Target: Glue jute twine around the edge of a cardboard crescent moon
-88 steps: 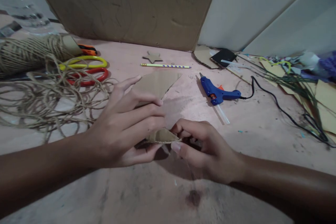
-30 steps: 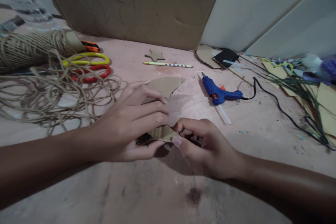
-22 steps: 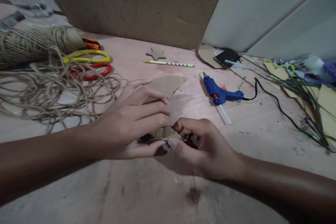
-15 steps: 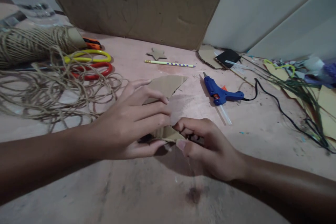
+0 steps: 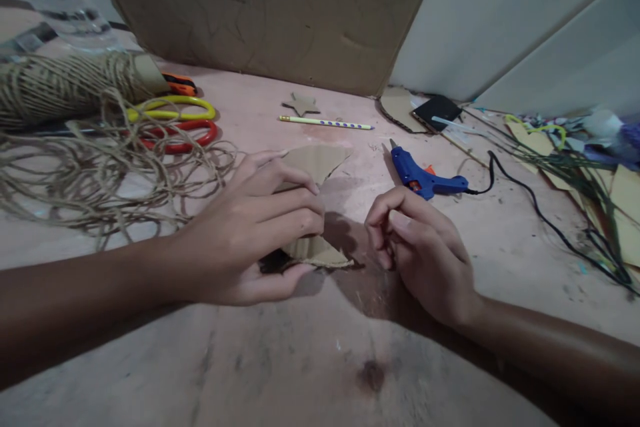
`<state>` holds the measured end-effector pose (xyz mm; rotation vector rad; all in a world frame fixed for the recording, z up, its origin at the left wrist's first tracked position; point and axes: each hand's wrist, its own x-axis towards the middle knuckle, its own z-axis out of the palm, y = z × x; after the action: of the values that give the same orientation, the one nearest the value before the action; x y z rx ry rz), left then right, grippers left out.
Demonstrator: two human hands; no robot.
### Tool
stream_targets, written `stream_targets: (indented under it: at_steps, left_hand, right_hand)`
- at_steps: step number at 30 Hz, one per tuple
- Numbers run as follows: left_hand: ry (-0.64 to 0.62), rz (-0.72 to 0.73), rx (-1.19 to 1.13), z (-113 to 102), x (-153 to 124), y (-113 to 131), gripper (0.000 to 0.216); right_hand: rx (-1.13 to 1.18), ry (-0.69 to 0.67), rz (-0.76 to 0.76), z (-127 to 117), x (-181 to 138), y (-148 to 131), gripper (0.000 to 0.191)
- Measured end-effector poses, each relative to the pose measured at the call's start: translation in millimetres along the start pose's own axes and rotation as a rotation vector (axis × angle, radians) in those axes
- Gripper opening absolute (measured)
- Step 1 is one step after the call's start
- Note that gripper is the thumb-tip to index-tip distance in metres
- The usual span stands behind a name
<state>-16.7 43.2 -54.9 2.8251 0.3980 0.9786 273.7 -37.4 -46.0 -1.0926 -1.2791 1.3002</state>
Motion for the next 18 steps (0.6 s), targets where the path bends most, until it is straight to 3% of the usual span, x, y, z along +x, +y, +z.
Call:
stream_targets:
  at_steps: [3,9,15,18]
  left_hand:
    - [-0.016,-0.026,-0.005,-1,-1,1,0.014]
    - [-0.023,-0.036,-0.003,0,-1,1,0.016]
    - [-0.051,-0.049,-0.011,-1,-1,2,0.015]
    - [-0.059,-0.045,-0.015,-1,-2,2,0.016]
  right_hand:
    - [-0.03,0.003,-0.078,1,-1,2,0.028]
    - [-0.185,-0.151,-0.221,3,-2,0,0.06]
    - [-0.176,-0.066,-0.199,3,0,-2,0.045]
    - [-0.262,0.004,-0.283,-1,1,-10,0.049]
